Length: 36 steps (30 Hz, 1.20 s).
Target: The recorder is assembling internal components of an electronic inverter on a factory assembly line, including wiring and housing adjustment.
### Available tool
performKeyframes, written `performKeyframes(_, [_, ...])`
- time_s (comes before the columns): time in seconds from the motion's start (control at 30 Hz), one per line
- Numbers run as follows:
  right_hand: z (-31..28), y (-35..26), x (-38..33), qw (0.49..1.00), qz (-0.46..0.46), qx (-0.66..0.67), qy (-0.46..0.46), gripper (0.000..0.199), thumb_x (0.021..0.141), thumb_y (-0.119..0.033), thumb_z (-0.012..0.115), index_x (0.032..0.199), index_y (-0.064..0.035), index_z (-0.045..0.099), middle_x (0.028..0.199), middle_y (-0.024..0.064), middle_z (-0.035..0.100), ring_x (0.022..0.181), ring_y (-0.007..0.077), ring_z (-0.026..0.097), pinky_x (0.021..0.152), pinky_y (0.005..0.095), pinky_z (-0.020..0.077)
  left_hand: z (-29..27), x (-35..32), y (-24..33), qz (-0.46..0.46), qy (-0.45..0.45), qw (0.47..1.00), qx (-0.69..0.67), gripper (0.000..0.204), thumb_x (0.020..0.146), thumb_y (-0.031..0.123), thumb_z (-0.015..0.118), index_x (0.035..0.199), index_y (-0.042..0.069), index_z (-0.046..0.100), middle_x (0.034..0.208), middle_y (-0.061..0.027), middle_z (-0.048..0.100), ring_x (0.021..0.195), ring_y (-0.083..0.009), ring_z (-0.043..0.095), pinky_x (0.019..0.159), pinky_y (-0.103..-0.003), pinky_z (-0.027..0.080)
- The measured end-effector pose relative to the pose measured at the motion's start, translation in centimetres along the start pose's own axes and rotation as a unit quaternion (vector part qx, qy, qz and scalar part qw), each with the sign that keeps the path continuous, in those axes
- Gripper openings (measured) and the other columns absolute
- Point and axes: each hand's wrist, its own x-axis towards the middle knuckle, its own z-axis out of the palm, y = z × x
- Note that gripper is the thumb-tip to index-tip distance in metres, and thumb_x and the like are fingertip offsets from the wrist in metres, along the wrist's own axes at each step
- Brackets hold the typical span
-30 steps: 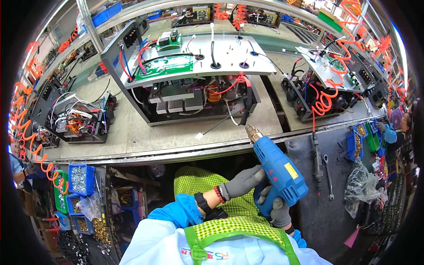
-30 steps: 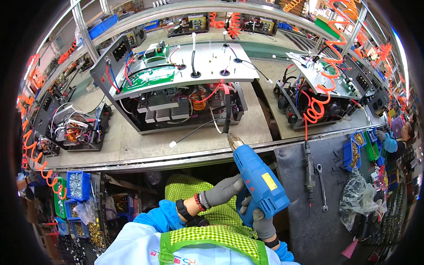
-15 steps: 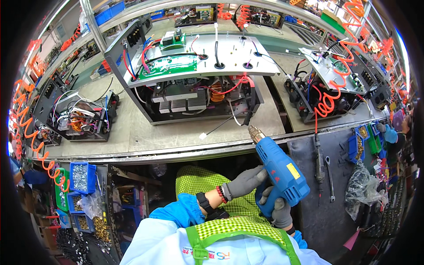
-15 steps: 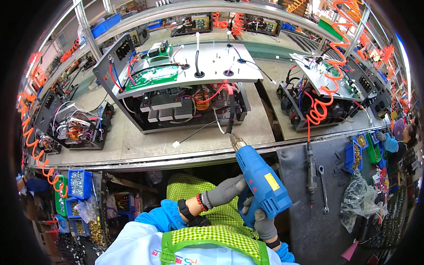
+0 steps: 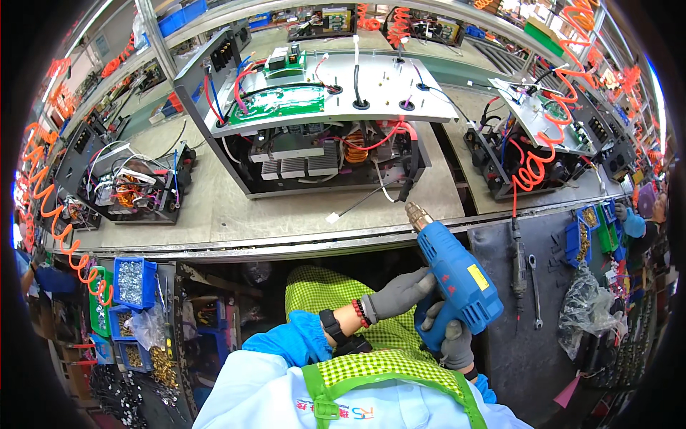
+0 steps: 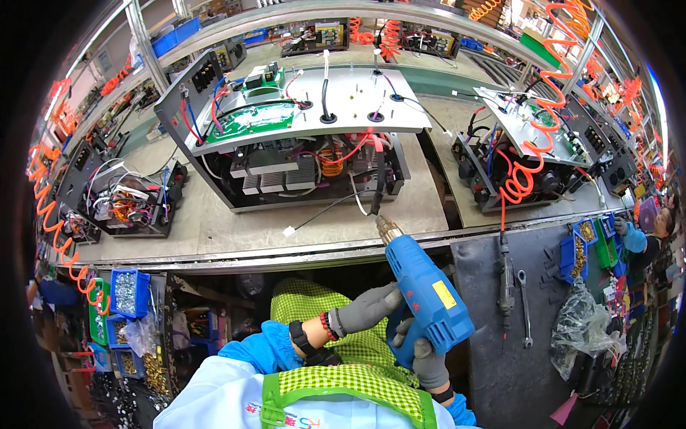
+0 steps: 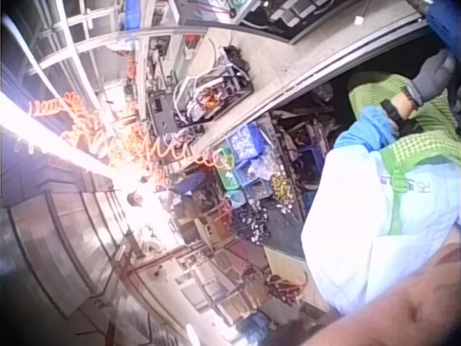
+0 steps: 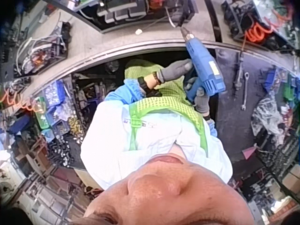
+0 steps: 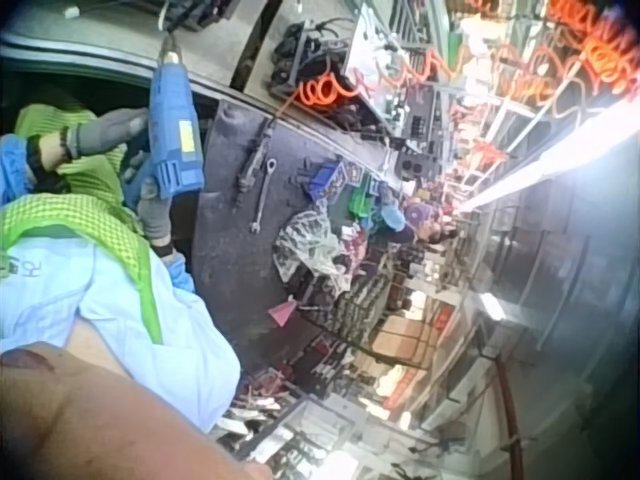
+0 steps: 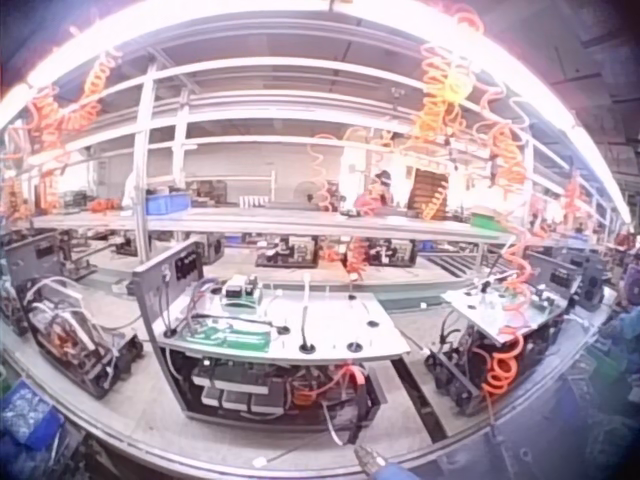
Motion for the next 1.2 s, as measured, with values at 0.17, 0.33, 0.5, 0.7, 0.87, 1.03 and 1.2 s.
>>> performKeyframes(0.17, [0.1, 0.0, -0.2, 0.999, -0.013, 0.045, 0.025, 0.067, 0.082, -0.061, 0.069, 0.106, 0.0007, 0.058, 0.089, 0.0059, 0.060, 0.075, 0.0164, 0.061, 0.069, 0.0318, 0.0514, -0.8, 0.4, 0.0, -0.025, -0.045, 0.999, -0.013, 0.074, 0.100, 0.061, 0.033, 0.142, 0.001, 0.042, 0.133, -0.0196, 0.055, 0.118, -0.0282, 0.056, 0.101, -0.038, 0.044])
performKeyframes(0.33, [0.0, -0.7, -0.6, 0.995, -0.012, 0.089, 0.036, 0.066, 0.082, -0.060, 0.070, 0.105, 0.0003, 0.058, 0.091, 0.0056, 0.059, 0.075, 0.0160, 0.060, 0.069, 0.0318, 0.0514, -5.3, 3.9, -1.6, 0.020, -0.064, 0.993, -0.101, 0.051, 0.100, 0.043, 0.049, 0.138, 0.008, 0.047, 0.122, -0.0074, 0.059, 0.108, -0.0165, 0.058, 0.088, -0.030, 0.049])
performKeyframes(0.5, [-0.4, -1.4, -0.1, 0.996, -0.006, 0.090, 0.000, 0.065, 0.082, -0.058, 0.072, 0.108, 0.0004, 0.058, 0.097, 0.0064, 0.059, 0.077, 0.0160, 0.061, 0.070, 0.0319, 0.0521, -7.7, 7.1, -4.4, -0.021, 0.086, 0.857, -0.507, 0.035, 0.103, 0.032, 0.048, 0.131, 0.013, 0.053, 0.119, -0.0001, 0.061, 0.100, -0.0109, 0.059, 0.084, -0.025, 0.049])
performKeyframes(0.7, [-0.3, -1.8, 0.6, 0.996, -0.005, 0.093, 0.007, 0.064, 0.082, -0.057, 0.072, 0.109, -0.0003, 0.058, 0.096, 0.0062, 0.060, 0.077, 0.0151, 0.061, 0.070, 0.0308, 0.0520, -7.7, 8.4, -5.8, 0.004, 0.116, 0.775, -0.621, 0.031, 0.103, 0.032, 0.048, 0.122, 0.010, 0.058, 0.116, -0.0052, 0.064, 0.091, -0.0152, 0.063, 0.086, -0.030, 0.052])
performKeyframes(0.87, [-0.2, -2.2, 1.0, 0.997, 0.000, 0.075, -0.009, 0.061, 0.082, -0.055, 0.073, 0.108, -0.0015, 0.059, 0.094, 0.0055, 0.060, 0.076, 0.0146, 0.060, 0.069, 0.0306, 0.0513, -7.5, 8.4, -5.2, -0.008, 0.156, 0.745, -0.648, 0.023, 0.101, 0.026, 0.051, 0.109, 0.006, 0.059, 0.097, -0.0039, 0.063, 0.081, -0.0129, 0.060, 0.078, -0.029, 0.052])
performKeyframes(1.03, [0.3, -2.3, 1.3, 0.996, 0.001, 0.083, 0.015, 0.062, 0.082, -0.057, 0.072, 0.104, -0.0016, 0.059, 0.091, 0.0046, 0.060, 0.076, 0.0141, 0.060, 0.068, 0.0302, 0.0508, -7.6, 8.1, -4.2, -0.037, 0.211, 0.787, -0.578, 0.016, 0.099, 0.022, 0.054, 0.105, 0.007, 0.059, 0.086, -0.0006, 0.060, 0.074, -0.0101, 0.056, 0.068, -0.025, 0.048])
performKeyframes(1.2, [0.3, -2.3, 1.3, 0.997, 0.000, 0.080, 0.006, 0.061, 0.081, -0.057, 0.073, 0.103, -0.0017, 0.059, 0.092, 0.0035, 0.060, 0.076, 0.0138, 0.060, 0.069, 0.0300, 0.0511, -8.0, 7.8, -3.9, -0.048, 0.205, 0.812, -0.544, 0.014, 0.098, 0.020, 0.056, 0.105, 0.009, 0.058, 0.084, 0.0001, 0.059, 0.072, -0.0089, 0.055, 0.065, -0.023, 0.047])
